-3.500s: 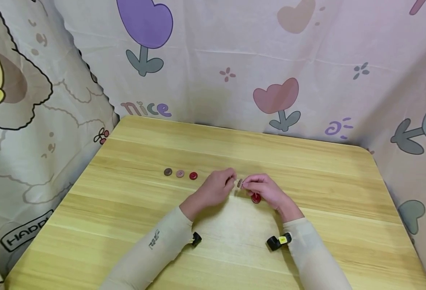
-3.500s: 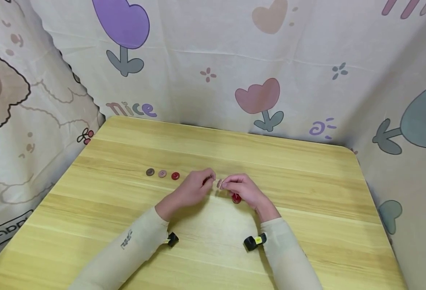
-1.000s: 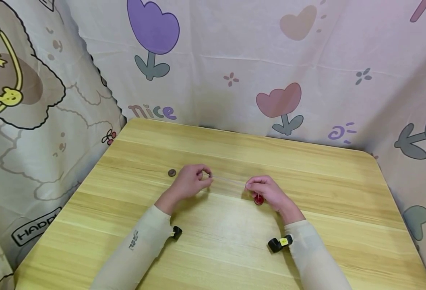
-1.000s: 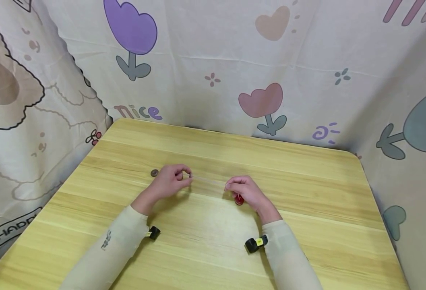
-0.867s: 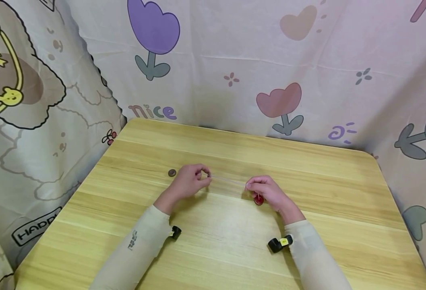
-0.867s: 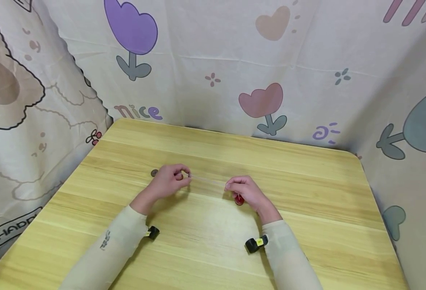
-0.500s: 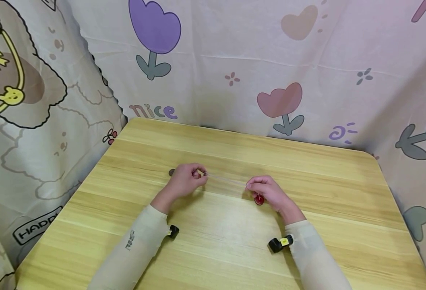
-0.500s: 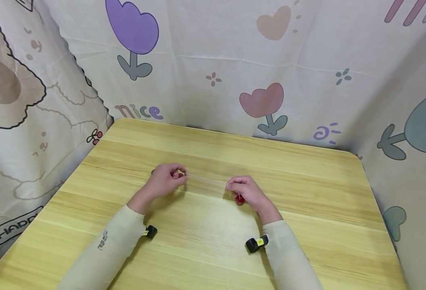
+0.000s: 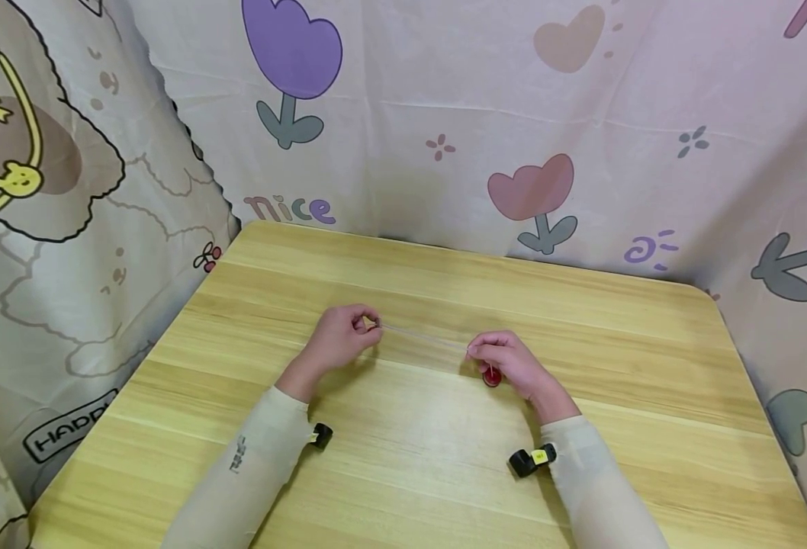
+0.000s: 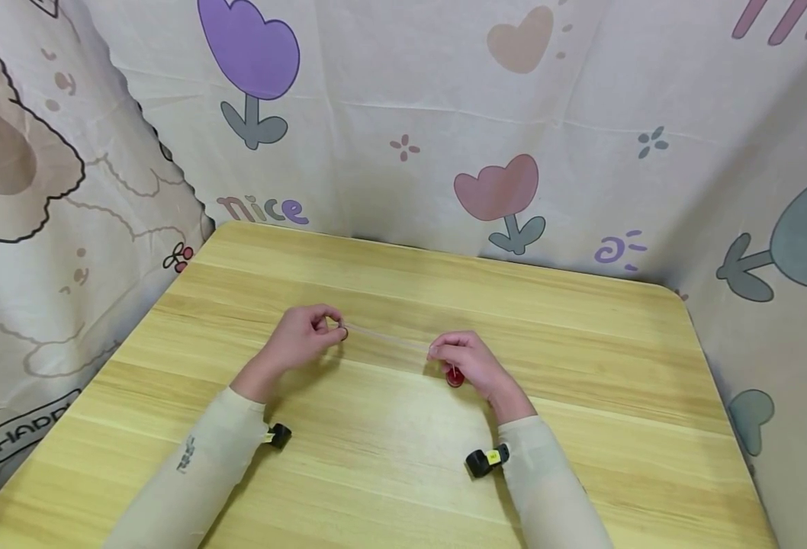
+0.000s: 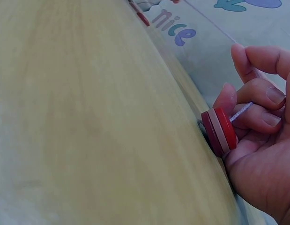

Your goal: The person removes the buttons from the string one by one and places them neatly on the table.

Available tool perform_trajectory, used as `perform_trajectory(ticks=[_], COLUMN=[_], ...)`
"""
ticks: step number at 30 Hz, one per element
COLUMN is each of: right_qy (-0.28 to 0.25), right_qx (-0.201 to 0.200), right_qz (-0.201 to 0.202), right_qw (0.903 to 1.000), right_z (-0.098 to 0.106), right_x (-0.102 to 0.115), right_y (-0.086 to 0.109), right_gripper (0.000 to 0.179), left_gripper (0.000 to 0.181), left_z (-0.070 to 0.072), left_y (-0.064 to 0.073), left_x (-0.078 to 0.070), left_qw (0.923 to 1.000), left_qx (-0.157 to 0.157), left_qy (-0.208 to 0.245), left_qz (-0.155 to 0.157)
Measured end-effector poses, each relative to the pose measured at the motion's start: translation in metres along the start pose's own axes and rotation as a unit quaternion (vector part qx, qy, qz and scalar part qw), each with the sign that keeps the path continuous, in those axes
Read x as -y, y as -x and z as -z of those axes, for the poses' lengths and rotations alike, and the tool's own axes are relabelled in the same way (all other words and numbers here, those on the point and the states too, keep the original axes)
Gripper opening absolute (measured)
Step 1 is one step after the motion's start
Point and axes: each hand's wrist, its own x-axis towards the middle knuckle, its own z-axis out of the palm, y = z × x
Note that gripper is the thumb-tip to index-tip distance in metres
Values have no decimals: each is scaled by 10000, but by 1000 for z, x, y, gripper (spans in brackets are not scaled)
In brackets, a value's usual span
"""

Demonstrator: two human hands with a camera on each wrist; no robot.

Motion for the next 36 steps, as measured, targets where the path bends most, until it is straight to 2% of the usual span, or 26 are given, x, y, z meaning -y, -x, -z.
perform_trajectory(ticks=[13, 24, 27, 30, 36], right_qy=[-55, -42, -41, -42, -31], right_qx=[30, -34, -49, -79, -85], right_qz=[9, 39, 20, -15, 20], right_qw=[10000, 10000, 10000, 10000, 10000], right_z=[0, 1, 1, 1, 1], right_x=[-2, -2, -2, -2, -3], right_y=[-1, 0, 0, 0, -1], right_gripper=[29, 23, 24, 25, 25], left_gripper=[11, 11, 8, 8, 10], left_z=[6, 12, 13, 13, 11], left_y=[2, 5, 6, 6, 6], left_x=[6, 10, 12, 14, 12], left_qw=[9998, 9983, 9989, 9991, 9938], left_qx=[-39, 0, 124, 343, 821], left_qy=[122, 426, 317, -21, -661], left_qz=[147, 391, 314, 238, 341])
